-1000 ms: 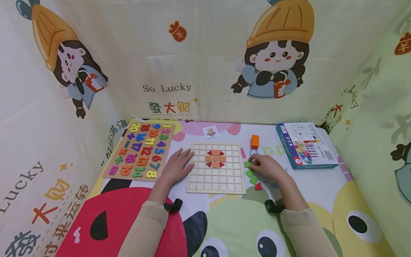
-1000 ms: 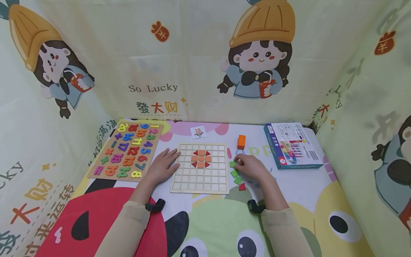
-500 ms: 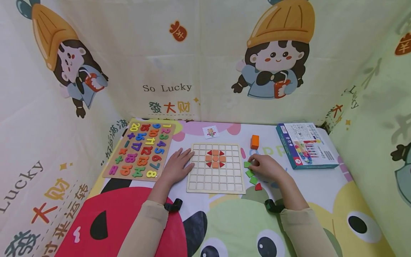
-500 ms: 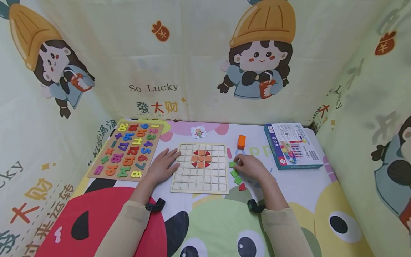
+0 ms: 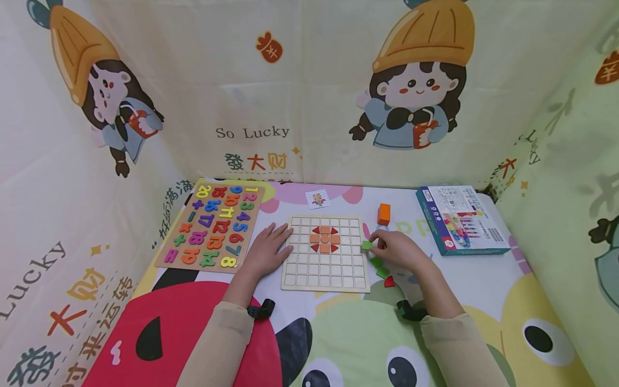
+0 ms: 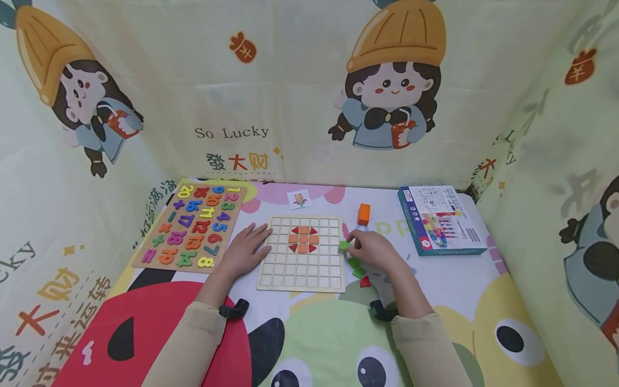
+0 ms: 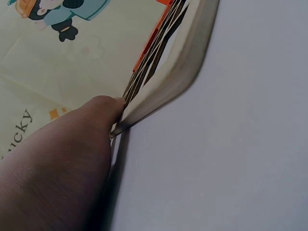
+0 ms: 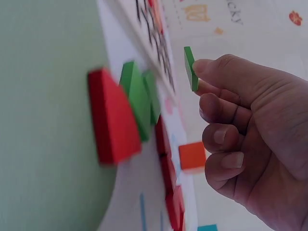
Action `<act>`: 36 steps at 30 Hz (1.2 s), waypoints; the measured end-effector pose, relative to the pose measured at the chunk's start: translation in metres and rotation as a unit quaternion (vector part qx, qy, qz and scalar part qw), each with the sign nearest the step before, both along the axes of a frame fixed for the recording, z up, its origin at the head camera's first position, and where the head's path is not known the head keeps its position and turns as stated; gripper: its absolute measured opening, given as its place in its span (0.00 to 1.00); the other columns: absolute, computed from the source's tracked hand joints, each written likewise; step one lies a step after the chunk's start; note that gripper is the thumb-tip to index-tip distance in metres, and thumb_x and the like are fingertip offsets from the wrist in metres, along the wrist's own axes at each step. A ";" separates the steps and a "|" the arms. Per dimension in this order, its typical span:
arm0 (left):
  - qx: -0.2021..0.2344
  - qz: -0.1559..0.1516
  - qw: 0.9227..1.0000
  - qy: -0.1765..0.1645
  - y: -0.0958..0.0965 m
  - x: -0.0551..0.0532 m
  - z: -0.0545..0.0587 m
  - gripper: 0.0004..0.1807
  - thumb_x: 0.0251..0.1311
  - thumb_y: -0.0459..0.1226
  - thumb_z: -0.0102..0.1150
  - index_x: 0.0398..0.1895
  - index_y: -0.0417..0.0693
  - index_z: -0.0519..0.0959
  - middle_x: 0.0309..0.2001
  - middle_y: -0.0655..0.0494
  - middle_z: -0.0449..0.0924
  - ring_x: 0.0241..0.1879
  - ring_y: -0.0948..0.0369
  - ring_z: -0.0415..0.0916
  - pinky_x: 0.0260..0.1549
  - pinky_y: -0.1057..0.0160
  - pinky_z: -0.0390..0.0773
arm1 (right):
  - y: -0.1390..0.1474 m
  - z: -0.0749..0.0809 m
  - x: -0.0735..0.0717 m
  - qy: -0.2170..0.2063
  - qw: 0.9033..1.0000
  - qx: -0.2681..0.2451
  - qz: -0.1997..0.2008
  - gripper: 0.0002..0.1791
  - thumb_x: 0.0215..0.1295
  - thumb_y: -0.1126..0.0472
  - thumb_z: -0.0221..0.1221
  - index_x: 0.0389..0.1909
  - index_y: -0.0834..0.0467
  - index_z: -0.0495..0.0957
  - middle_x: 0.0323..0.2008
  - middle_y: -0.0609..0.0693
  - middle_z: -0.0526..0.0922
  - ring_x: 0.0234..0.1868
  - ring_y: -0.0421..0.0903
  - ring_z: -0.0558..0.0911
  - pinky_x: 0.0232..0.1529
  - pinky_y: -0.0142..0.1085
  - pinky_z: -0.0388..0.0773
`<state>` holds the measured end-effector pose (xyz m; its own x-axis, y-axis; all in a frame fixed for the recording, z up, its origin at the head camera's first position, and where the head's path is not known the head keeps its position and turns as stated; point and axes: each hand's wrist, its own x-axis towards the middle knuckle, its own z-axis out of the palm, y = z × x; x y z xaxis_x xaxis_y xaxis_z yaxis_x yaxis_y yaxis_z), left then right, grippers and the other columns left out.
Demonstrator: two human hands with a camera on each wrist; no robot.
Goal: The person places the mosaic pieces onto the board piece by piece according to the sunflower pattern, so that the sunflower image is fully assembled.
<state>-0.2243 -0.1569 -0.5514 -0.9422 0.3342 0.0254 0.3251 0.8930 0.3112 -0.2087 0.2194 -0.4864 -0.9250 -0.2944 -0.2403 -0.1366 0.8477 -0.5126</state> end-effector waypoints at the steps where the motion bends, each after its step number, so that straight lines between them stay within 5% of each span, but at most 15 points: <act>1: 0.000 0.000 1.000 -0.001 0.000 0.000 0.000 0.35 0.69 0.60 0.46 0.77 0.65 0.58 0.78 0.61 0.54 0.80 0.51 0.41 0.78 0.46 0.46 | -0.003 0.001 0.001 0.001 1.000 -0.002 0.002 0.16 0.65 0.53 0.63 0.52 0.51 0.78 0.29 0.48 0.78 0.32 0.45 0.75 0.33 0.34 0.77; 17: 0.004 0.001 1.000 -0.008 -0.001 0.001 0.002 0.35 0.69 0.60 0.46 0.77 0.65 0.58 0.78 0.61 0.54 0.80 0.51 0.40 0.78 0.46 0.45 | -0.060 0.000 0.005 0.025 0.999 -0.012 0.041 0.15 0.63 0.51 0.65 0.49 0.49 0.80 0.28 0.44 0.78 0.31 0.43 0.75 0.31 0.33 0.75; 36: 0.003 -0.010 1.000 0.002 -0.002 0.000 0.001 0.34 0.70 0.59 0.45 0.76 0.63 0.59 0.78 0.60 0.55 0.80 0.50 0.43 0.78 0.47 0.46 | -0.102 -0.022 0.009 0.073 0.994 0.003 0.076 0.10 0.62 0.50 0.66 0.41 0.48 0.80 0.21 0.41 0.74 0.26 0.40 0.73 0.29 0.33 0.69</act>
